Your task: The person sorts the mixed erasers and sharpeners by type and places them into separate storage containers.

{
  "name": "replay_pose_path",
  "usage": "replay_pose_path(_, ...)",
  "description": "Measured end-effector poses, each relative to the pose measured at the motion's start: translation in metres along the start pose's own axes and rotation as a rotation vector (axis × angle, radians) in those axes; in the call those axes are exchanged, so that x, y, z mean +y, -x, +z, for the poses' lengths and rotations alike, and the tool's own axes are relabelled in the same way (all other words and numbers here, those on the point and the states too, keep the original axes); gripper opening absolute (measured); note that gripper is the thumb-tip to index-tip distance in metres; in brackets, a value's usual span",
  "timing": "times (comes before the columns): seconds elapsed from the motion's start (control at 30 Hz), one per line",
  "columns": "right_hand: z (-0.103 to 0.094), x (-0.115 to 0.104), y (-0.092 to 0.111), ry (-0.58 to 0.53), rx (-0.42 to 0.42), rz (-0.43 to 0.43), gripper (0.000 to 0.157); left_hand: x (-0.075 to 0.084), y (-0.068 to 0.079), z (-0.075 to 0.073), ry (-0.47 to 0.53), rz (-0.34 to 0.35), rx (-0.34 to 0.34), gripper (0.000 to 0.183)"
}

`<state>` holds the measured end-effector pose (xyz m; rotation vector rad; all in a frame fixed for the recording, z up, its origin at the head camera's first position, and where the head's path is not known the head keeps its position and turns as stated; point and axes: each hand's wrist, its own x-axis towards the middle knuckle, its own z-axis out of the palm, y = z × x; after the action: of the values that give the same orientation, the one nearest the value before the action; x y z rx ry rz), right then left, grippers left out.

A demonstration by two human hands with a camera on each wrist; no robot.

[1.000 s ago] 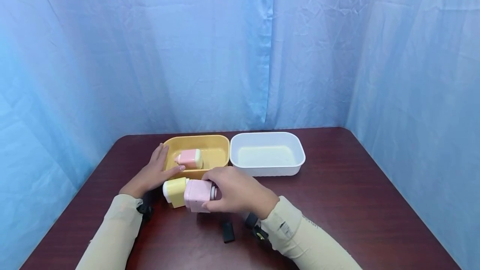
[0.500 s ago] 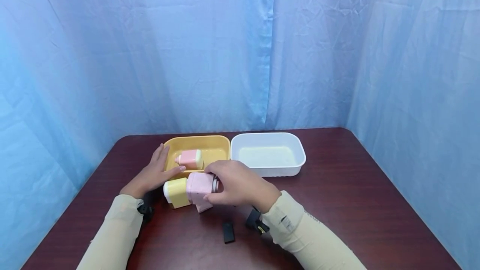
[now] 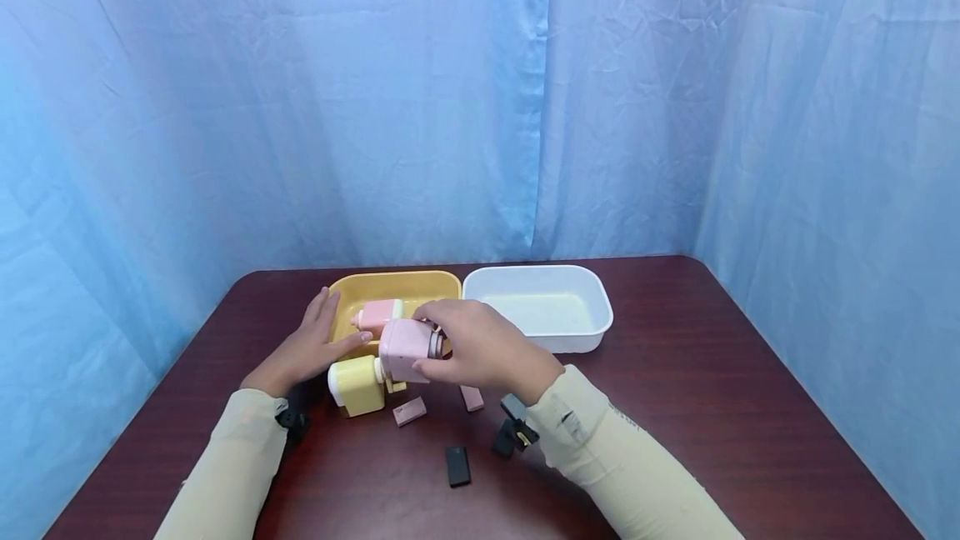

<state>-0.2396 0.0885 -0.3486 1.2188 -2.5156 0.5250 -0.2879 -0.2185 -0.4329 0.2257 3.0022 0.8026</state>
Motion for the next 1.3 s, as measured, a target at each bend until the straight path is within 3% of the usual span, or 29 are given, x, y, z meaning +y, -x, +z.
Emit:
replay_pose_path(0.3,-0.003,0.009,-0.008,-0.003,0.026,0.041,0.05,-0.001,-0.001,0.003,-0.01,0.007,0.026,0.116)
replay_pose_path(0.67,-0.005,0.025,-0.023,0.011,0.056,0.032,0.05,0.001,0.002,0.001,-0.006,-0.002,0.023,0.116)
replay_pose_path(1.3,0.001,0.048,-0.052,-0.067,0.056,0.149,0.045,0.0,0.002,-0.001,-0.016,-0.002,0.015,0.116)
